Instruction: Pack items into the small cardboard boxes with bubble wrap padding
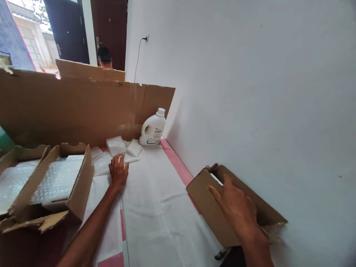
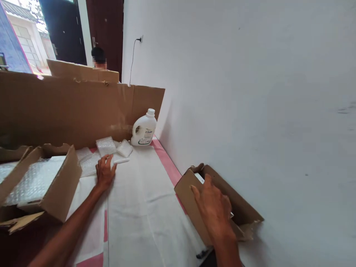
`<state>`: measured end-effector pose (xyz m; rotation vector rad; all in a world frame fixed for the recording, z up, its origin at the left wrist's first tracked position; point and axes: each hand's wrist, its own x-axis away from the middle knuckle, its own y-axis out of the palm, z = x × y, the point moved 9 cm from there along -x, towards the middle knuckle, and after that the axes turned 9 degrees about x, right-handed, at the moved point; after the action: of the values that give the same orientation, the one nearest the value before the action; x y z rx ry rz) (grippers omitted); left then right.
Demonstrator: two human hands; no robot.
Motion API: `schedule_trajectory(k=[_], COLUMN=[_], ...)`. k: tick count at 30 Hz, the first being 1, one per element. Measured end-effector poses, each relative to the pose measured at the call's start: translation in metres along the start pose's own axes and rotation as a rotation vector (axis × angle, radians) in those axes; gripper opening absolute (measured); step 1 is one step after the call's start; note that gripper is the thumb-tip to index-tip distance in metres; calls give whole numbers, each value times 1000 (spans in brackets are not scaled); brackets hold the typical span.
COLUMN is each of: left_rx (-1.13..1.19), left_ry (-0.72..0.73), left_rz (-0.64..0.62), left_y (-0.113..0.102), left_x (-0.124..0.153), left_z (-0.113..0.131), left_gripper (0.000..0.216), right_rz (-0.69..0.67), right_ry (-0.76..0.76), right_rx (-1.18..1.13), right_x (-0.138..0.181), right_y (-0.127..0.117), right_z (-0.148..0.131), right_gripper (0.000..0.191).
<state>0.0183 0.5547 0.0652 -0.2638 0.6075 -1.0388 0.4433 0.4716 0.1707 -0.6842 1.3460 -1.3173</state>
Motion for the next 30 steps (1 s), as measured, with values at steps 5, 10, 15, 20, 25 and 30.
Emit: schedule_trajectory(k=[5, 10, 15, 20, 25, 30], left_rx=[-123, -124, 49, 358, 754, 821], left_ry=[-72, -171, -156, -75, -132, -409], left_rz=[92, 99, 204, 391, 311, 180], left_y=[-12, -19, -46, -109, -157, -196], left_x=[-68, -86, -71, -21, 77, 188], left_z=[-23, -53, -28, 39, 71, 38], left_gripper=[43, 28, 37, 46, 42, 52], right_rz=[-75, 9, 54, 234, 426, 512], right_ry=[-60, -14, -35, -260, -612, -855], right_rx=[-82, -60, -120, -226, -338, -497], right_x=[3, 3, 6, 34, 100, 164], right_y=[20, 21, 21, -18, -62, -91], right_z=[0, 2, 4, -29, -103, -173], right_gripper=[10, 7, 11, 21, 29, 30])
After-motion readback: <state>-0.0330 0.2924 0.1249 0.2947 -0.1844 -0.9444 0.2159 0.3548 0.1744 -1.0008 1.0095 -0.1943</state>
